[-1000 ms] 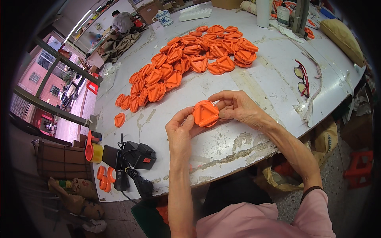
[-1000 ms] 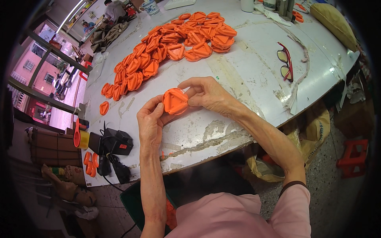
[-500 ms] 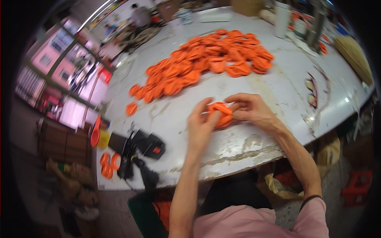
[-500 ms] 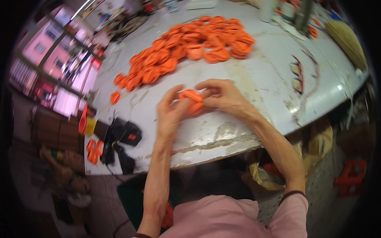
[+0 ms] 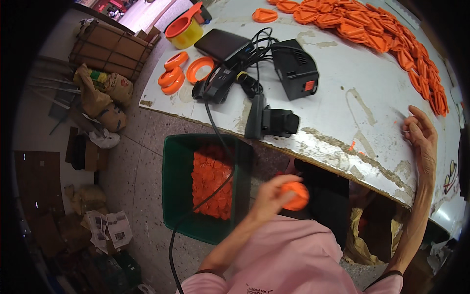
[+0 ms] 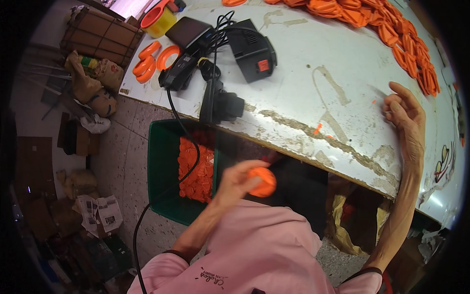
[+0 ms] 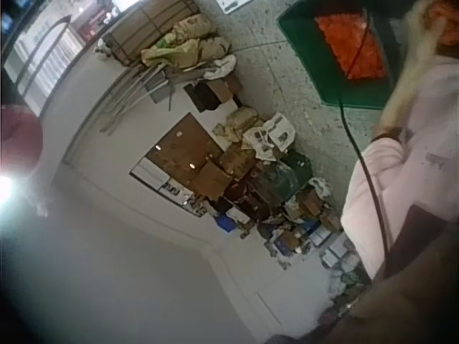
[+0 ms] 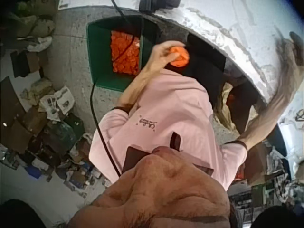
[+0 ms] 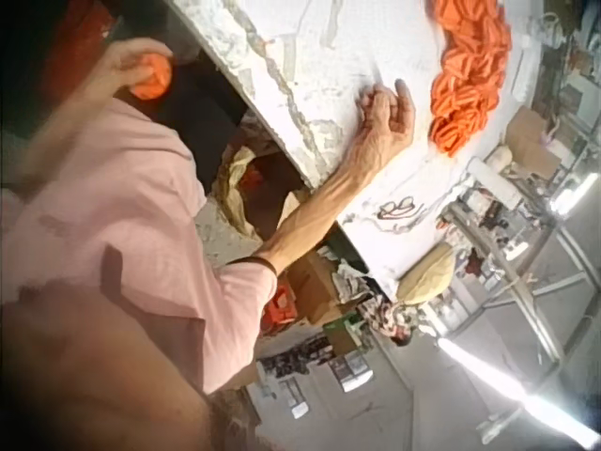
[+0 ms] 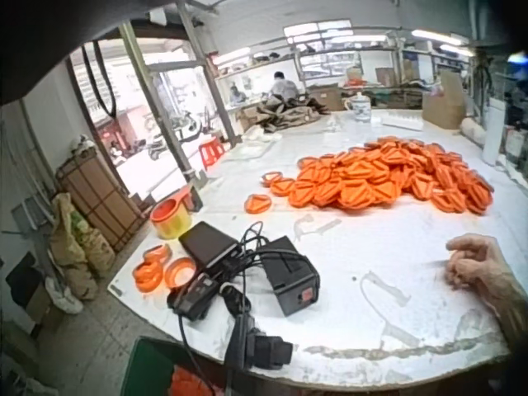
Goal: The person inspects and sorts small orange rubber or plastic components by hand on a workbench.
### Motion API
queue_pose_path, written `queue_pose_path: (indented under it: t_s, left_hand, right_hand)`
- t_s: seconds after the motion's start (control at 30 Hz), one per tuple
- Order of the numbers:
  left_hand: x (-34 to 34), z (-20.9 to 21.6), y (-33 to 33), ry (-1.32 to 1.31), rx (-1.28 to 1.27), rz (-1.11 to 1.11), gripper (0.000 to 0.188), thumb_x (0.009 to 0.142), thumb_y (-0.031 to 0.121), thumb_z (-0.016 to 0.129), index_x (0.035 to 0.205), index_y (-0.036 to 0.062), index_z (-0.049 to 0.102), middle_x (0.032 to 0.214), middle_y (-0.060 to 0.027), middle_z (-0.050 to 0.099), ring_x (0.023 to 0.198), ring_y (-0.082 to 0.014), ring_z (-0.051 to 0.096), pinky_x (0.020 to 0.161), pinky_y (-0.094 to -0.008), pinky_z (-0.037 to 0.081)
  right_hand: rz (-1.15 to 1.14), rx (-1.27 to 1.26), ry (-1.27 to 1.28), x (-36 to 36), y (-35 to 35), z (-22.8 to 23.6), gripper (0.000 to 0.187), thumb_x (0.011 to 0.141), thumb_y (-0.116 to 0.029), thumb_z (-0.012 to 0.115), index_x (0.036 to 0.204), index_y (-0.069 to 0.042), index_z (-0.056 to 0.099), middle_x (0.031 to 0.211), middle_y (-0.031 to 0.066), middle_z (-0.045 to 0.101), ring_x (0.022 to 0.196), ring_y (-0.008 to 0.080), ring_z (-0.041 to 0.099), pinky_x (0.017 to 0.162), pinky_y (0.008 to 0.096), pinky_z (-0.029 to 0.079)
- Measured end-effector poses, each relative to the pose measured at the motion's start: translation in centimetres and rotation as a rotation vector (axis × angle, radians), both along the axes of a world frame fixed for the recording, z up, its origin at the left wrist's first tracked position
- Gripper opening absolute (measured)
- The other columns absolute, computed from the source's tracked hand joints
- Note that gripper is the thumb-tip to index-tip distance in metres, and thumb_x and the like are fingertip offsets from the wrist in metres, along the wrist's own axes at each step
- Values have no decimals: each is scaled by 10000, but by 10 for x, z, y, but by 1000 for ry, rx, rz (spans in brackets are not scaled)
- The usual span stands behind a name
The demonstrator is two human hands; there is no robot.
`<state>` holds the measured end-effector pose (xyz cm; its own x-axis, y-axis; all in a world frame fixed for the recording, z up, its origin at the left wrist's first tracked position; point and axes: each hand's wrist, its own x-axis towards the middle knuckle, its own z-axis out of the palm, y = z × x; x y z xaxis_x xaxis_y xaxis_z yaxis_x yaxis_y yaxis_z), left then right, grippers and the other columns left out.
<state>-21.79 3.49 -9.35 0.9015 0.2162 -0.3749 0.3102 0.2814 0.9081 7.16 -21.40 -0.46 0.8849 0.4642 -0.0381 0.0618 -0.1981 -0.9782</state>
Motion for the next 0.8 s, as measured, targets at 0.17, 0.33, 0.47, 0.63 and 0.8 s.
queue_pose_path:
  t_s: [0.17,0.33,0.47,0.63,0.8]
  left_hand:
    - [-106,-152,82,304,148,696,322,810,-43,550,1122,24,594,936,-49,614,843,-135,597,733,-279,526]
    - [-165,-243,131,625,208,1015,269,854,15,504,1109,11,591,860,-57,614,710,-143,579,594,-240,480]
    - [-166,-273,141,724,103,1116,279,824,1,500,1087,20,592,812,-36,585,650,-133,551,530,-241,452]
    - [-161,-294,148,615,286,940,264,813,6,514,1065,28,589,766,-19,556,607,-127,521,502,-242,425]
    - [-126,-222,93,200,409,782,276,831,-70,524,1094,-14,587,896,-61,627,784,-129,591,696,-239,500]
  right_hand:
    - [-82,-56,-47,4,-16,-4,423,859,-149,629,1240,-5,515,927,5,592,802,48,550,692,137,450]
    - [-107,-19,-82,6,-19,-10,436,860,-126,639,1258,-8,503,977,17,615,817,42,564,699,123,468]
    - [-139,-50,-124,10,-19,-11,429,868,-116,627,1261,-3,497,980,19,613,826,43,564,705,125,467]
    - [-260,-127,-130,-3,6,-3,361,860,-125,624,1186,9,546,930,30,615,797,70,554,675,178,434]
    - [-162,-60,-228,-5,53,22,310,832,-78,622,1132,-10,582,932,60,640,841,117,610,723,238,499]
